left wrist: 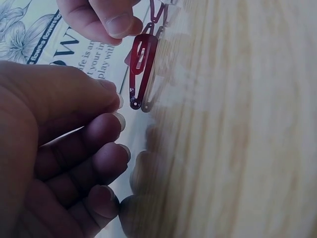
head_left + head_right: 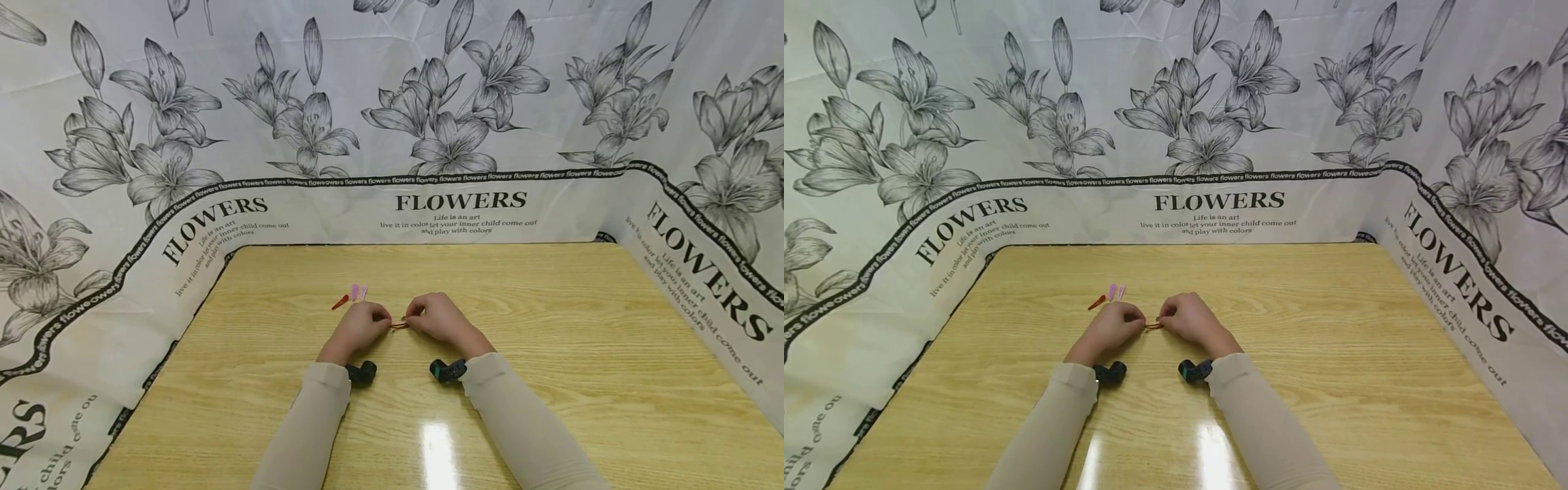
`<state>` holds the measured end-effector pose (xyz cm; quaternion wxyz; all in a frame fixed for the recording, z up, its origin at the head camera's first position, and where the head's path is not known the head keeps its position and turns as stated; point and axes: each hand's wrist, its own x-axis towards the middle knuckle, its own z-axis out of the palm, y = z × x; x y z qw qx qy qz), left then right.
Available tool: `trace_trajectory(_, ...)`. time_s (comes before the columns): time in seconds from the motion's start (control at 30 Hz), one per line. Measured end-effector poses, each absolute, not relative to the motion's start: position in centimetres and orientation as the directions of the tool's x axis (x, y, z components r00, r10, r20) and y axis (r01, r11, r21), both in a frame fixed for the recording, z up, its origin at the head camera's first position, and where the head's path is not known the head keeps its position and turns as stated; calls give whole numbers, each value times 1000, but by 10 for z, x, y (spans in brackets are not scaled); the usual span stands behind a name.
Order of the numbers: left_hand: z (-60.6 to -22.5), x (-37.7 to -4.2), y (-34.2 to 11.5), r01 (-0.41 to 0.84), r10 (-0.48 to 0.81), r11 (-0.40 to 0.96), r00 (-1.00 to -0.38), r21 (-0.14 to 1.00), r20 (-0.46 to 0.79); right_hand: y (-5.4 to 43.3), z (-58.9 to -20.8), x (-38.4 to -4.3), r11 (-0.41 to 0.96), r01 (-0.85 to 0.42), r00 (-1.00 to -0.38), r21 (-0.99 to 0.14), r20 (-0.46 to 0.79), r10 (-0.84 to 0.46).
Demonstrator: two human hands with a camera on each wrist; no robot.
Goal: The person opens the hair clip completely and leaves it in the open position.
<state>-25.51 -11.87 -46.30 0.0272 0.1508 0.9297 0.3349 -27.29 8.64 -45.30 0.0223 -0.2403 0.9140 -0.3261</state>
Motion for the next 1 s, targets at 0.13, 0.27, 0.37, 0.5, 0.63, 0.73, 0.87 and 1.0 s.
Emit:
trace_trajectory(0.13, -462, -255, -118, 260, 290, 730, -955, 632, 57, 87, -452, -273, 675, -425, -886, -603, 125, -447)
trace_trajectory(0.27, -461, -254, -118, 250, 280, 723, -958, 645, 58, 87, -452, -272, 675, -410, -892, -613, 117, -436)
trace_trajectory(0.37, -460, -254, -120, 221, 256, 712, -966, 667, 46, 86, -451, -272, 676, -398, -896, -620, 105, -432)
trace_trajectory(0.5, -458, -254, -125, 200, 232, 701, -972, 684, 46, 83, -446, -272, 667, -395, -895, -632, 102, -433)
trace_trajectory(0.63, -457, -256, -130, 209, 228, 698, -971, 684, 64, 77, -442, -272, 649, -403, -888, -646, 104, -447)
trace_trajectory(0.73, -457, -256, -135, 198, 209, 706, -976, 680, 68, 73, -440, -274, 646, -412, -882, -643, 104, -459)
trace_trajectory(0.87, -456, -255, -140, 166, 174, 705, -983, 690, 59, 67, -437, -275, 645, -422, -875, -637, 100, -473)
trace_trajectory(1.0, -454, -254, -144, 136, 147, 697, -988, 704, 46, 63, -434, -277, 646, -421, -876, -637, 100, -472)
